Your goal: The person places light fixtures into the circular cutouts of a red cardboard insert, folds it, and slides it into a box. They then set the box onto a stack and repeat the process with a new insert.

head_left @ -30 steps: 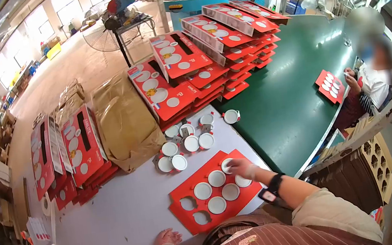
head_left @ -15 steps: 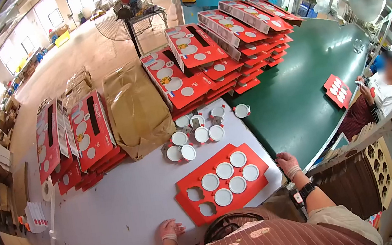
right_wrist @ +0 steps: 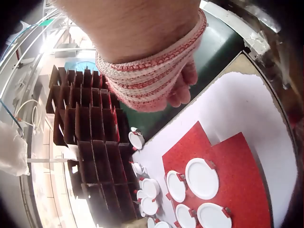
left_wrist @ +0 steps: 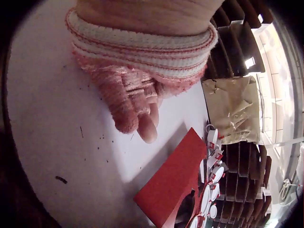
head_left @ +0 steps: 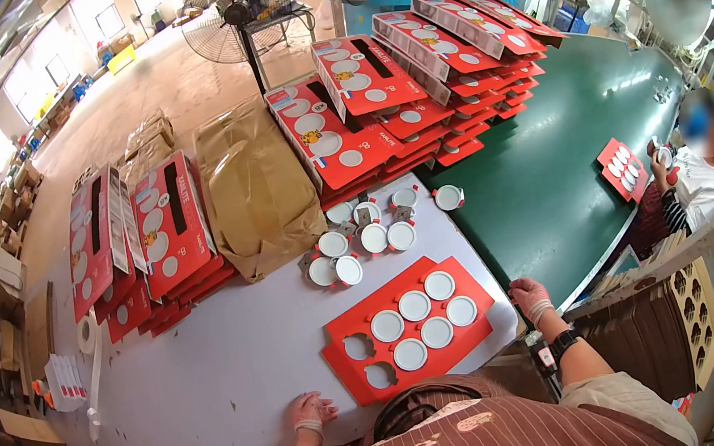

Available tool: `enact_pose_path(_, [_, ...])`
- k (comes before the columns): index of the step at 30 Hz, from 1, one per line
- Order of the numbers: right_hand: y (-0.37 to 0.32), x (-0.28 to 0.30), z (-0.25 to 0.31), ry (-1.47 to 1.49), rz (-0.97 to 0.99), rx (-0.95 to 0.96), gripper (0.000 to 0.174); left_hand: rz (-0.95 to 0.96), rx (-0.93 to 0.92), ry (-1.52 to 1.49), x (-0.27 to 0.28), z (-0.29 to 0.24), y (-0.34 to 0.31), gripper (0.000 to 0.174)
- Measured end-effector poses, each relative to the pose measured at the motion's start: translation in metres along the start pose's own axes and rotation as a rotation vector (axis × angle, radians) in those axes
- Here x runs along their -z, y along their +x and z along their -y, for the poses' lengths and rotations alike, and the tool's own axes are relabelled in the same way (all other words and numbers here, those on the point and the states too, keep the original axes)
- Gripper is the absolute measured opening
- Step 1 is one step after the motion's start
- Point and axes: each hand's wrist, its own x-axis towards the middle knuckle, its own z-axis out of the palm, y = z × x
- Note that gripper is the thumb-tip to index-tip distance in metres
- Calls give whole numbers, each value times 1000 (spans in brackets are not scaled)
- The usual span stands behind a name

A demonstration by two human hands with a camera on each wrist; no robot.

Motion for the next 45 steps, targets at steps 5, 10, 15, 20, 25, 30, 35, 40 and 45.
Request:
enact_pose_path(5, [7,4,-9,17,4,23,19,-5,19,2,-5,-6,-7,21])
enact_pose_path(10, [5,5,-4,66,-27,25,20,57,68,-84,5,-4,-1,28])
enact_pose_path(15, [14,-1,24,-134,-51,28,23,44,37,-28,21,12,17,31])
enact_pose_path(20, [69,-32,68,-271,62,160,26,-4,21,3,10,9,7,28])
enact_pose_path(25, [149,-58,101,-614,62,350,38,-173,-146,-118,1,19,-12,24])
enact_pose_path(30, [214,-89,139,-839,-9,151,57,-262,-276,-29,-3,50,-41,25])
enact_pose_path(35, [242,-106,142,-1061,26,215,53,-318,-219,-139,-16,58,-85,29])
enact_pose_path(40, [263,-80,119,-786,305,43,46,-346,-209,-201,-12,58,-99,29])
enact_pose_path(45, [175,-75,105,-65,444,190,26,-111,-347,66,-52,5,-97,32])
